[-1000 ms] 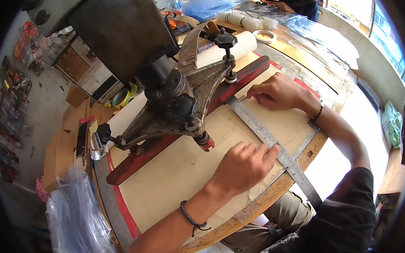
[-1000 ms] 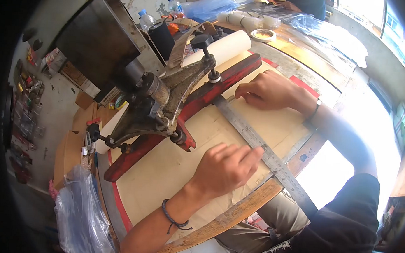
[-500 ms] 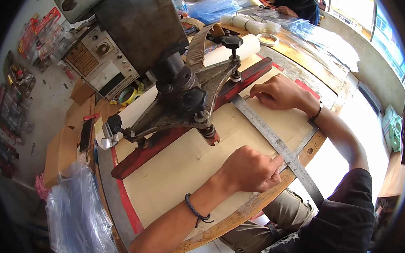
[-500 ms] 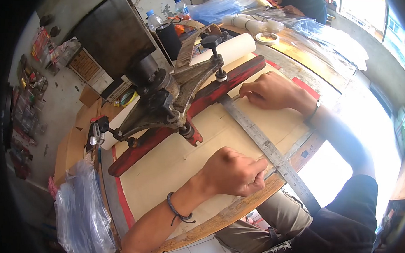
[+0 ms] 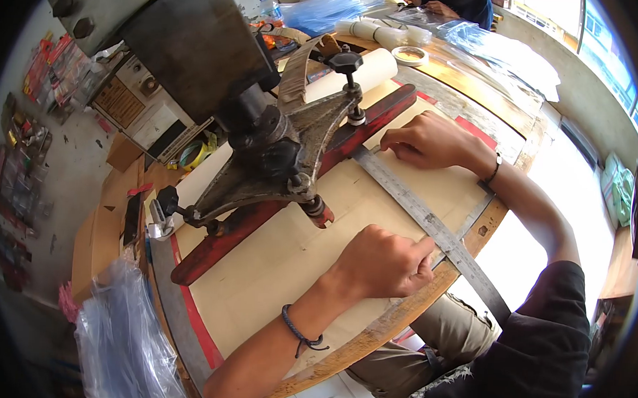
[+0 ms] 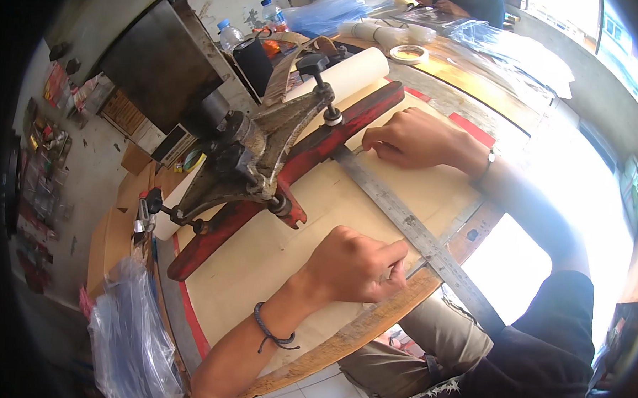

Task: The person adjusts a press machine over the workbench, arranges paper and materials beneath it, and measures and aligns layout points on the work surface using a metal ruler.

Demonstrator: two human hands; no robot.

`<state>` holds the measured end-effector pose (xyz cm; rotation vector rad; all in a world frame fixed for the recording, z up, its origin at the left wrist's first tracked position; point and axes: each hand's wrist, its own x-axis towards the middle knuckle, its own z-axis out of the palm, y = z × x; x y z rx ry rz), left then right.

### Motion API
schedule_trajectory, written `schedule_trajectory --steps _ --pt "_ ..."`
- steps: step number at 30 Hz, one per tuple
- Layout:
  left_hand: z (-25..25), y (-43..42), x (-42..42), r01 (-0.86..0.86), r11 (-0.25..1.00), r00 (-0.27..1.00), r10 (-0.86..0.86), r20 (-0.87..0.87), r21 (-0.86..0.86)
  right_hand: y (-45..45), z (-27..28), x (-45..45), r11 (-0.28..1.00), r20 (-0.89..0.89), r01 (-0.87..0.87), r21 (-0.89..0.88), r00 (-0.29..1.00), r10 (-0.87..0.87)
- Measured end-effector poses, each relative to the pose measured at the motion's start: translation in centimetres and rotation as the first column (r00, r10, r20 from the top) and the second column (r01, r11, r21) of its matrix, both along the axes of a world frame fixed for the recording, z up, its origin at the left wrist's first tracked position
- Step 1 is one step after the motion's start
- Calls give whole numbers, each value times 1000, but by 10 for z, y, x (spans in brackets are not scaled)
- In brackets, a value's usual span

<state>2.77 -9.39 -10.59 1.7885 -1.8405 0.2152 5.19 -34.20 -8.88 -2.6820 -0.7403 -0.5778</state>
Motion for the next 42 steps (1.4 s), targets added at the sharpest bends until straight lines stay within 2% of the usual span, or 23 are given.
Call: schedule_trajectory --steps 20,23,26,29,32,35,42 --pt "2 0 1 -34 999 999 35 -29 43 3 1 -1 1000 -20 -16 8 1000 16" --pt "-2 -3 1 -24 1000 998 23 -63 -14 4 4 -2 1000 -36 -1 -15 999 0" --pt "2 1 -1 -71 988 996 77 -42 134 5 10 -5 998 -73 26 -51 997 -30" --pt "12 -4 -1 -95 995 995 95 6 -13 6 7 -7 999 -70 45 5 997 -45" --pt "10 -3 0 -113 993 993 115 -36 34 10 12 -9 999 -52 25 44 998 -23" --pt "8 -4 2 -63 997 998 62 -15 -36 12 15 -10 998 -66 6 57 998 -2" --pt "4 -6 5 -98 995 994 98 -55 2 7 6 -4 996 -58 -54 64 997 58"
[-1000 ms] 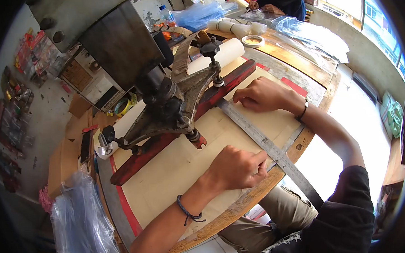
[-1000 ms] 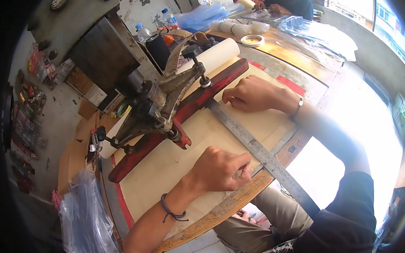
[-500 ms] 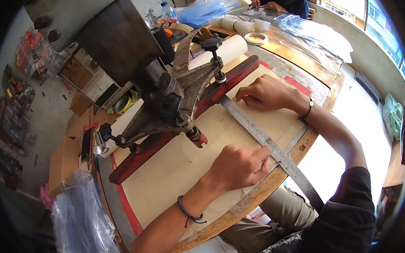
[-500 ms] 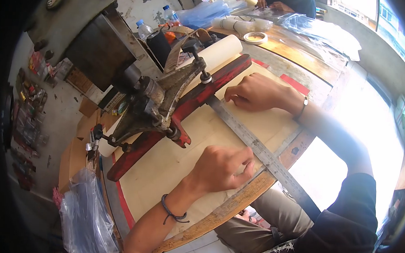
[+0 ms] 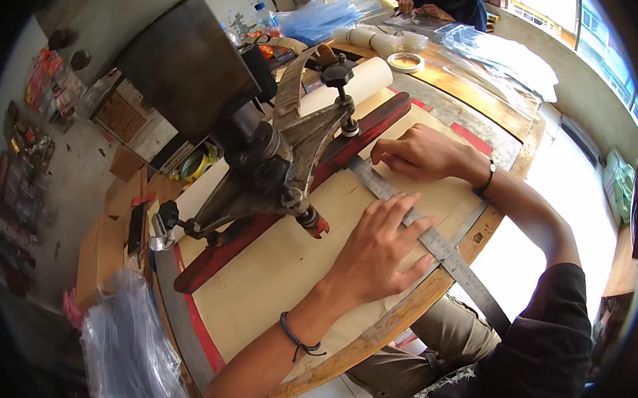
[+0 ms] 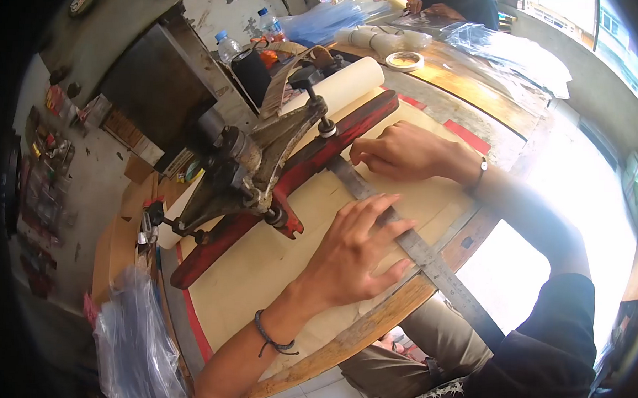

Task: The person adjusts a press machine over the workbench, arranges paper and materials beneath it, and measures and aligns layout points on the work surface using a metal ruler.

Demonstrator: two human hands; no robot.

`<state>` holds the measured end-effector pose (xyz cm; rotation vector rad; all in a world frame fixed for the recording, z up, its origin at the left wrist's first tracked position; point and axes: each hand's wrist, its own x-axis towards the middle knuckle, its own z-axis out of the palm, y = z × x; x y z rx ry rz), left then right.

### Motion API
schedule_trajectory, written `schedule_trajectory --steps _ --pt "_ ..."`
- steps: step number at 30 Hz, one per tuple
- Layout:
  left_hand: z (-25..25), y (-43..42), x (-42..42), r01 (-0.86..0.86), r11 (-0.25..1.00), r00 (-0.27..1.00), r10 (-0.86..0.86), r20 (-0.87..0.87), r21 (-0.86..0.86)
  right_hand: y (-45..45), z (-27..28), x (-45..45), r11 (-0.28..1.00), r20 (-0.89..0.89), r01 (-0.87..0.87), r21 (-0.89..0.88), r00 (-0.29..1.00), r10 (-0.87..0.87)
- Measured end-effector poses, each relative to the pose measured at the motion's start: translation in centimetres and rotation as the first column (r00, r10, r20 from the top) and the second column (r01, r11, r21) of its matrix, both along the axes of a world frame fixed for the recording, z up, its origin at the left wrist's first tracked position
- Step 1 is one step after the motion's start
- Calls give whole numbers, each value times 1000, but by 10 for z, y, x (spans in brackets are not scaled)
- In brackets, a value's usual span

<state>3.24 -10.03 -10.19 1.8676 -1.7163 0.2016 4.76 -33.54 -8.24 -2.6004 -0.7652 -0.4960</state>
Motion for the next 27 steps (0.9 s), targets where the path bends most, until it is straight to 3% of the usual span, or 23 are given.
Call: schedule_trajectory --steps 6,12,15,27 --pt "-1 1 1 -34 999 999 35 -38 30 -2 -1 1 988 -35 52 -144 998 -58" --pt "0 0 0 -35 998 998 37 -44 54 -2 -8 3 992 102 80 -102 992 -69" --pt "0 0 0 -35 998 998 37 -45 45 -1 -1 0 985 11 48 -167 999 -47" --pt "-1 1 1 -32 999 998 34 -53 40 0 0 0 990 -4 33 -137 999 -34"
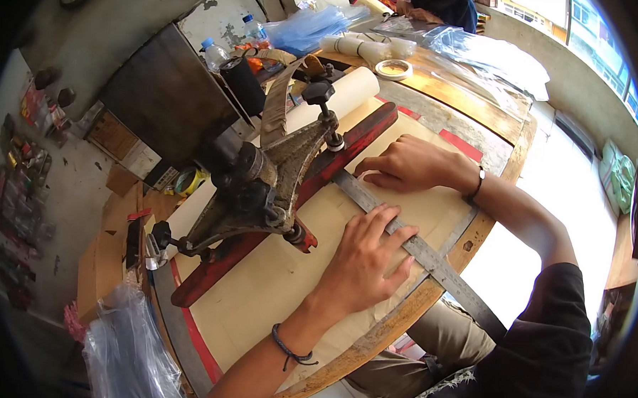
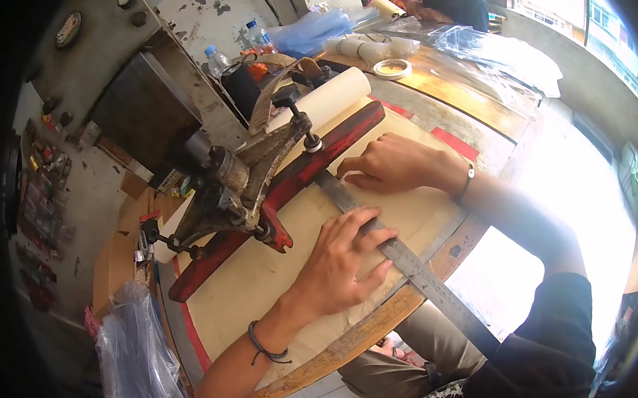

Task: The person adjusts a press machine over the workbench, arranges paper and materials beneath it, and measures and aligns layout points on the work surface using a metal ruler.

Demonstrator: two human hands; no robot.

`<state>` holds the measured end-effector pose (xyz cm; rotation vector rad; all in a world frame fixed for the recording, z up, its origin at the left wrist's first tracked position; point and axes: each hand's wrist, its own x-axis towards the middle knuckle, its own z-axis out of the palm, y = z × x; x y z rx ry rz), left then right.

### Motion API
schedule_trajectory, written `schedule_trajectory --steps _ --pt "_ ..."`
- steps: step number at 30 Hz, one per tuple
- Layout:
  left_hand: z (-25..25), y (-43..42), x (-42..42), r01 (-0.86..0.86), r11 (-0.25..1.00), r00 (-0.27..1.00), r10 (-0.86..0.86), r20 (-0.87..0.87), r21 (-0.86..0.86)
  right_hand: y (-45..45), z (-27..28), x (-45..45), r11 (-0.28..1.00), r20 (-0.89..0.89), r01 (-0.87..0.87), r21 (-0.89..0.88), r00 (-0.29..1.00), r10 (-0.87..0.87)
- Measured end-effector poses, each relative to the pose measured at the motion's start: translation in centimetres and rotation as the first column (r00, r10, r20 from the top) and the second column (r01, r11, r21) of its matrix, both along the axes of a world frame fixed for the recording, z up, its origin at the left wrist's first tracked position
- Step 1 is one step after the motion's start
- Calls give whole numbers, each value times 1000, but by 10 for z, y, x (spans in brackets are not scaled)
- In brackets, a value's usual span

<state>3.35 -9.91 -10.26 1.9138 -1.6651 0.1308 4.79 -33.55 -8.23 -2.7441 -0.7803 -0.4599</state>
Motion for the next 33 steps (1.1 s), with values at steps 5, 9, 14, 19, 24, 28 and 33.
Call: schedule_trajectory --steps 5,9,14,19,24,28,33 --pt "-1 -1 0 -1 1000 1000 1 1 -6 -2 -4 2 1000 30 -11 -2 1000 11" --pt "0 -1 -1 -2 1000 1000 2 -3 8 -1 1 -2 1000 -58 21 -15 998 -22" --pt "1 -1 0 1 1000 1000 -1 -5 6 -1 3 -1 1000 -81 15 -14 997 -16" --pt "1 0 0 2 1000 1000 -2 -14 12 -2 1 0 1000 -23 -8 -10 1000 8" --pt "0 -2 0 -3 1000 1000 3 -16 21 -3 -1 0 1000 -27 12 -16 1000 -12" --pt "1 -1 -1 -3 999 1000 3 -19 33 -3 1 -2 999 -85 39 -34 996 -41" --pt "2 -1 1 1 1000 1000 0 -25 23 -3 5 -1 999 -118 28 -45 992 -33"
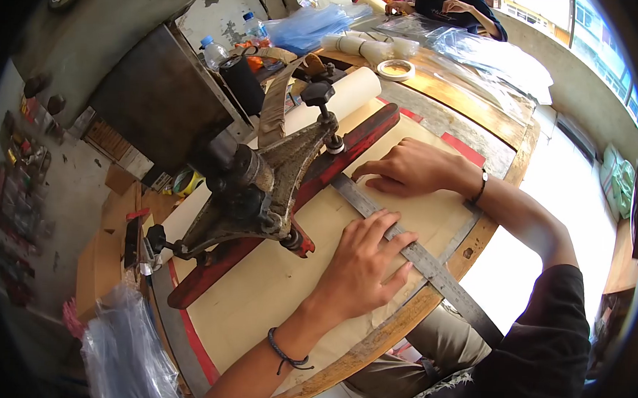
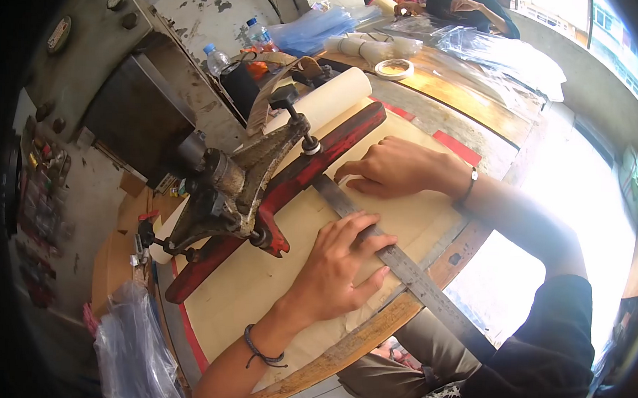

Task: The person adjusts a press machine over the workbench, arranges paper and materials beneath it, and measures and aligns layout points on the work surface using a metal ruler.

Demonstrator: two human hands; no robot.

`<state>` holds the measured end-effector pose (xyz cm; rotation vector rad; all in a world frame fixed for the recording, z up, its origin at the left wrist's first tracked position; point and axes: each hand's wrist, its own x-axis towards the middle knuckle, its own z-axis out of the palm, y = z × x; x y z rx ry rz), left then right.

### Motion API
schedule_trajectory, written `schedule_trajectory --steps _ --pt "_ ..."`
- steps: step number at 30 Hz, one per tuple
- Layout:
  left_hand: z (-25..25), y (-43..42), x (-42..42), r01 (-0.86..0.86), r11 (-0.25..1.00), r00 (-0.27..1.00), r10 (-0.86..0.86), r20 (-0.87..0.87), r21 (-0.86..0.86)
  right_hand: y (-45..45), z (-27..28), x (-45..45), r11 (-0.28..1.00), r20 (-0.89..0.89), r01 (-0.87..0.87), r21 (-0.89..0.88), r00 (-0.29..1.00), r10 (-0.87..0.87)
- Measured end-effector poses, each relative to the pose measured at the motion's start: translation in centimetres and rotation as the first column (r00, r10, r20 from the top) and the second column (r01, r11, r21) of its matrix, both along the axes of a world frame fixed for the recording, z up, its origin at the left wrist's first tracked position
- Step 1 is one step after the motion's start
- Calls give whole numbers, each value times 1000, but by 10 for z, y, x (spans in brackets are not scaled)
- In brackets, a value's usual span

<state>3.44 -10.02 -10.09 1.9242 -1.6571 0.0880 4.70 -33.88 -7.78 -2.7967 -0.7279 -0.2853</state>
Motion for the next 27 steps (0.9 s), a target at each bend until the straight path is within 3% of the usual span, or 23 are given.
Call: schedule_trajectory --steps 11,22,27 --pt "1 0 -2 -9 1000 1000 9 -4 -1 -1 -3 0 1000 19 -15 23 1000 15" --pt "3 2 -8 -64 998 989 64 136 -5 1 -8 4 998 118 -57 30 992 53" --pt "5 1 -7 -62 998 992 60 112 19 0 -5 1 999 30 -23 25 999 22"
